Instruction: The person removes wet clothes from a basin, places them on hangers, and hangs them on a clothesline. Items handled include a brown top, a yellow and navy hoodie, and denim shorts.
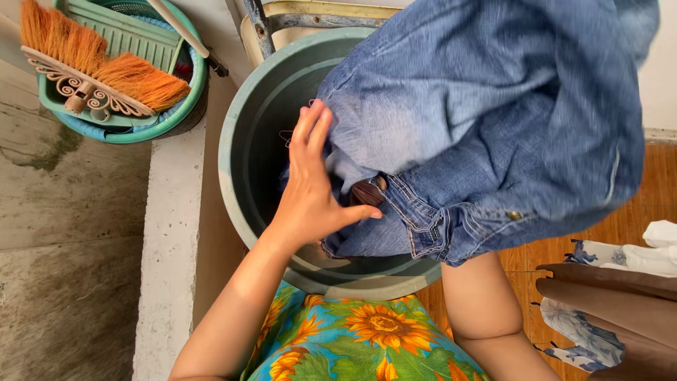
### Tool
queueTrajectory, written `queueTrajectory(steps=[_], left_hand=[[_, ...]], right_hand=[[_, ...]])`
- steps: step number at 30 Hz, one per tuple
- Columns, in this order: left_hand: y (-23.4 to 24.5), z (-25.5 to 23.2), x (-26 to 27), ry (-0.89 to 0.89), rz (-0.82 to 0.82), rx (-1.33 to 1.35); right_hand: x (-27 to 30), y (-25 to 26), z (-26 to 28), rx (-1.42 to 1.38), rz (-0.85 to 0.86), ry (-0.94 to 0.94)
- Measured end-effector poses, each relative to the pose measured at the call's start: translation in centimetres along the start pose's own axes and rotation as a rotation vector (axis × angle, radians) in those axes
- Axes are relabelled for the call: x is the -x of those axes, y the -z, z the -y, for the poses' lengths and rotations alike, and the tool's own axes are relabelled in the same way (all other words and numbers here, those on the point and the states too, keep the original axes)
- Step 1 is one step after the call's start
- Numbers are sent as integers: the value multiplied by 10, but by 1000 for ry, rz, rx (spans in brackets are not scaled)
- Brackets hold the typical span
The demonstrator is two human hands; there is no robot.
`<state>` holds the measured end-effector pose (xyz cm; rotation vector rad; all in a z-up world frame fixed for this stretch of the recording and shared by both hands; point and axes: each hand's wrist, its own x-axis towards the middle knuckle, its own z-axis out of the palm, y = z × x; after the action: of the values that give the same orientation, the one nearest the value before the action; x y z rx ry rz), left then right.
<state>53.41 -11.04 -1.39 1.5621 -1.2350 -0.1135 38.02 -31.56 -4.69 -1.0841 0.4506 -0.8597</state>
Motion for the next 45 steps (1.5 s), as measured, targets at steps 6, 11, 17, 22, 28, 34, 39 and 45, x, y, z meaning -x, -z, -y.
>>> queueTrajectory(steps=[6, 11, 17, 22, 28, 34, 39, 45], left_hand=[[-53, 62, -19, 729, -68, 798], [-24, 61, -42, 637, -63, 571], [1, 4, -87, 161, 333, 624], [19, 59, -96, 280, 353, 262], [-61, 148, -37, 723, 1060, -22], [-60, 172, -16, 732, 992, -299], [-37, 117, -25, 718, 839, -312], [-55, 9, -45, 51, 446, 296]], right_hand=[[-12, -23, -8, 244, 31, -37], [8, -25, -6, 411, 251, -114], [-12, -24, -10, 258, -23, 21], [-37, -13, 19, 218, -36, 62], [-23, -3, 44, 305, -21, 50], [23, 35, 65, 417, -31, -8], [70, 56, 88, 475, -71, -48], [122, 75, 109, 508, -171, -36]])
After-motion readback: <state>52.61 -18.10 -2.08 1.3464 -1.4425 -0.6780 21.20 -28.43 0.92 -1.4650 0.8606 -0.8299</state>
